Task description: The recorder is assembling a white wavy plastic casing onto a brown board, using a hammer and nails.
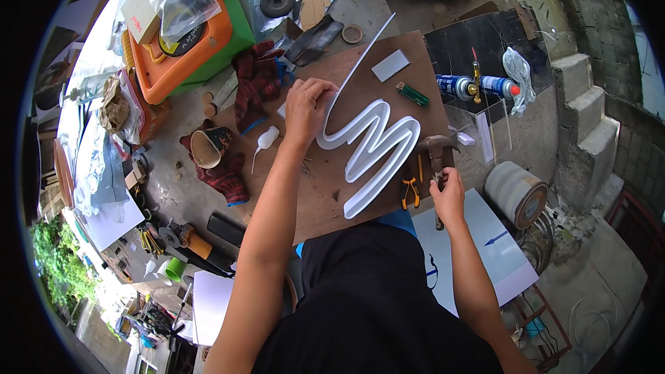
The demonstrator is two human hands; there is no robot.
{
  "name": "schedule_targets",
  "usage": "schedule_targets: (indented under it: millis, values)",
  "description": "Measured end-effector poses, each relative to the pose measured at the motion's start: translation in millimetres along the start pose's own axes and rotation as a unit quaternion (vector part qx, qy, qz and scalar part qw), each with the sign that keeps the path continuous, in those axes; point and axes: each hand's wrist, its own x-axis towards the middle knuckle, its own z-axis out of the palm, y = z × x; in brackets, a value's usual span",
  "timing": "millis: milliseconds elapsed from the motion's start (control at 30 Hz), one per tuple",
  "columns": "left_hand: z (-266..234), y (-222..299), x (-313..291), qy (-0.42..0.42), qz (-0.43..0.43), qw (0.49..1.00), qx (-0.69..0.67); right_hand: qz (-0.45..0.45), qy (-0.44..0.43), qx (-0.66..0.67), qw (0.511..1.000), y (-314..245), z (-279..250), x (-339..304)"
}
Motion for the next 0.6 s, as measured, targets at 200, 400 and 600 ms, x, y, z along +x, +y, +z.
schedule_targets:
  millis: [200, 400, 600]
  values:
    - [-1, 3, 1, -0.020, -0.015, 1.000, 0.005, -0.012, 0.006, -0.005, 1.000, 3, -2, -1]
    - [-1, 3, 1, -0.011, -0.013, 1.000, 0.001, -0.012, 0.021, 0.041, 0.999, 1, -7, -7]
    - [-2, 2, 0, -0.023, -0.004, 1.000, 0.019, 0.002, 0.043, 0.075, 0.996, -8, -20, -18]
